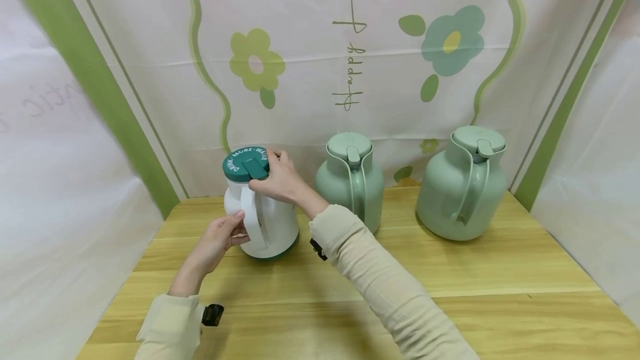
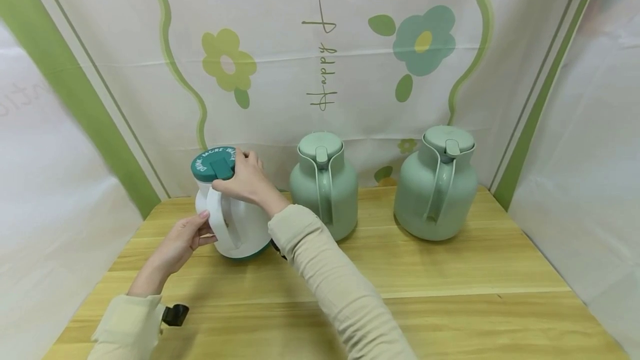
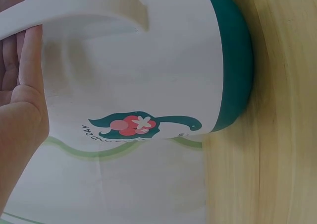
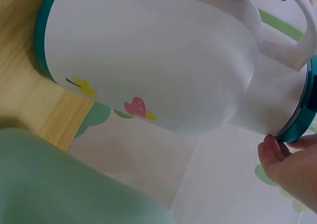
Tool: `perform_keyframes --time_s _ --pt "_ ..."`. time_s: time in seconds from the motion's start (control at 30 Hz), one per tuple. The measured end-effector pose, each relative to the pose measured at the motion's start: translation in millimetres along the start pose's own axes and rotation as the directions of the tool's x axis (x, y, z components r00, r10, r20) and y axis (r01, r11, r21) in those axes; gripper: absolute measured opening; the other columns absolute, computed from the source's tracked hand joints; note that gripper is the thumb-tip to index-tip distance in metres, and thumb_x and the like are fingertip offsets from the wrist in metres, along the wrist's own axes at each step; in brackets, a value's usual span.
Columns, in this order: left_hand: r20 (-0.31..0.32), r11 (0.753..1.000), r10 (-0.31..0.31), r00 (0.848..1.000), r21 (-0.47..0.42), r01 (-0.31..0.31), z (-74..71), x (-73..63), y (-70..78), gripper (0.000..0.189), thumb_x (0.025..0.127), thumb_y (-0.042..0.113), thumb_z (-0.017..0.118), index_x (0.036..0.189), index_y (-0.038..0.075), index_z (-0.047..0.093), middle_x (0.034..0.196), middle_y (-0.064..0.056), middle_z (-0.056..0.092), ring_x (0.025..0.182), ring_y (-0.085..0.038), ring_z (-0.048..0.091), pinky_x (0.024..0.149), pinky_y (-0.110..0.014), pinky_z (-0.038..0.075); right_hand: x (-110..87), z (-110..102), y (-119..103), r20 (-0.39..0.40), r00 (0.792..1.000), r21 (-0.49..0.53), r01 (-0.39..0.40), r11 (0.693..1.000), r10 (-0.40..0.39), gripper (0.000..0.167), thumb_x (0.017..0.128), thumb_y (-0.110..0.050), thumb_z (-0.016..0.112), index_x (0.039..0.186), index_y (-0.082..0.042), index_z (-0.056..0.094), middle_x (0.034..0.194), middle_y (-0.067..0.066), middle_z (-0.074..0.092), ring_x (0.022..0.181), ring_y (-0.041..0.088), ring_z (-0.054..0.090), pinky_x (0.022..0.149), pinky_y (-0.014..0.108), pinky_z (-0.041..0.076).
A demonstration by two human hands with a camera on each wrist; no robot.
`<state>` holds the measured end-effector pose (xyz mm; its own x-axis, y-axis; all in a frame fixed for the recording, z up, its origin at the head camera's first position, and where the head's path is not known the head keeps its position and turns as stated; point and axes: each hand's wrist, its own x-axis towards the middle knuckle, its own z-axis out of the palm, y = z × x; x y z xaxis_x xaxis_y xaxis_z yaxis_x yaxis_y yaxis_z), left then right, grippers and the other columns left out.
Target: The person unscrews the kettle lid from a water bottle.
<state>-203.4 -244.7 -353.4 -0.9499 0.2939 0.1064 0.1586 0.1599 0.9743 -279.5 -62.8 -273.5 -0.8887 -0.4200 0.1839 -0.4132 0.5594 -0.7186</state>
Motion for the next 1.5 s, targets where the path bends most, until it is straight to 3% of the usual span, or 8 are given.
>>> perform_keyframes --time_s 0.13,0.3,0.47,0.63,0.83,0.97,1.2,1.5 --pt "0.002 1.0 0.005 1.0 -0.004 -0.005 -0.1 0.1 -1.2 0.03 0.105 0.029 0.034 0.104 0.023 0.063 0.096 0.014 0.066 0.094 -0.001 0.065 0.083 -0.017 0.055 0.9 -3 -1 0.011 1.0 -0.011 -0.025 1.0 0.025 0.079 0.082 -0.028 0.056 0.151 -0.006 0.023 0.153 0.015 0.028 0.138 0.028 0.032 0.112 0.042 0.037" --pt "-0.001 1.0 0.004 1.0 -0.001 -0.004 0.0 0.6 -1.5 0.03 0.105 0.031 0.034 0.104 0.022 0.063 0.096 0.014 0.066 0.095 -0.001 0.065 0.083 -0.018 0.055 3.9 -4 -1 0.016 0.999 0.007 -0.048 0.999 0.048 0.076 0.083 -0.026 0.055 0.151 -0.007 0.026 0.154 0.013 0.032 0.14 0.028 0.033 0.113 0.044 0.036" --pt "-0.003 1.0 -0.005 1.0 0.007 0.005 -0.2 0.3 -0.3 0.033 0.105 0.032 0.034 0.107 0.017 0.063 0.097 0.014 0.066 0.095 -0.001 0.064 0.084 -0.017 0.055 5.0 -4 -4 0.023 0.998 0.005 -0.052 0.999 0.052 0.08 0.085 -0.04 0.062 0.15 -0.008 0.028 0.15 0.012 0.037 0.135 0.027 0.037 0.108 0.045 0.041" --pt "-0.006 1.0 -0.002 1.0 0.005 0.002 0.6 -0.2 -0.4 0.032 0.105 0.031 0.034 0.106 0.019 0.063 0.097 0.015 0.066 0.095 -0.001 0.065 0.084 -0.017 0.055 5.0 2 -9 -0.037 0.998 -0.053 -0.043 0.998 0.041 0.087 0.08 -0.05 0.07 0.146 -0.007 0.034 0.143 0.011 0.045 0.13 0.026 0.043 0.104 0.042 0.045" --pt "0.004 1.0 0.006 1.0 -0.002 -0.006 1.9 -1.1 1.1 0.035 0.105 0.03 0.034 0.11 0.01 0.062 0.097 0.015 0.066 0.095 -0.001 0.064 0.084 -0.017 0.055 3.8 7 -13 -0.123 0.992 -0.157 -0.047 0.986 0.027 0.083 0.078 -0.052 0.073 0.139 -0.004 0.043 0.134 0.011 0.054 0.122 0.024 0.052 0.101 0.035 0.048" --pt "0.009 1.0 0.015 1.0 -0.012 -0.015 0.9 -0.7 0.7 0.033 0.105 0.03 0.034 0.108 0.014 0.063 0.097 0.015 0.066 0.095 0.0 0.064 0.084 -0.016 0.055 3.4 7 -15 -0.137 0.99 -0.184 -0.051 0.982 0.026 0.08 0.078 -0.05 0.073 0.138 -0.005 0.045 0.133 0.009 0.056 0.12 0.023 0.053 0.1 0.035 0.049" --pt "0.006 0.999 0.01 1.0 -0.035 -0.01 0.0 0.1 -1.0 0.031 0.105 0.031 0.034 0.1 0.028 0.065 0.097 0.015 0.067 0.095 0.0 0.065 0.084 -0.017 0.055 7.4 8 -11 -0.137 0.99 -0.101 -0.041 0.994 0.027 0.081 0.078 -0.045 0.076 0.141 -0.007 0.042 0.136 0.009 0.055 0.125 0.024 0.051 0.104 0.037 0.047" --pt "0.014 0.999 0.015 1.0 -0.049 -0.015 -1.1 0.4 -3.0 0.032 0.105 0.031 0.035 0.099 0.03 0.066 0.098 0.016 0.068 0.095 0.001 0.065 0.084 -0.017 0.055 10.3 7 -7 -0.18 0.983 0.088 -0.005 0.996 0.021 0.081 0.077 -0.038 0.078 0.142 -0.004 0.042 0.139 0.013 0.052 0.125 0.026 0.052 0.105 0.04 0.046"
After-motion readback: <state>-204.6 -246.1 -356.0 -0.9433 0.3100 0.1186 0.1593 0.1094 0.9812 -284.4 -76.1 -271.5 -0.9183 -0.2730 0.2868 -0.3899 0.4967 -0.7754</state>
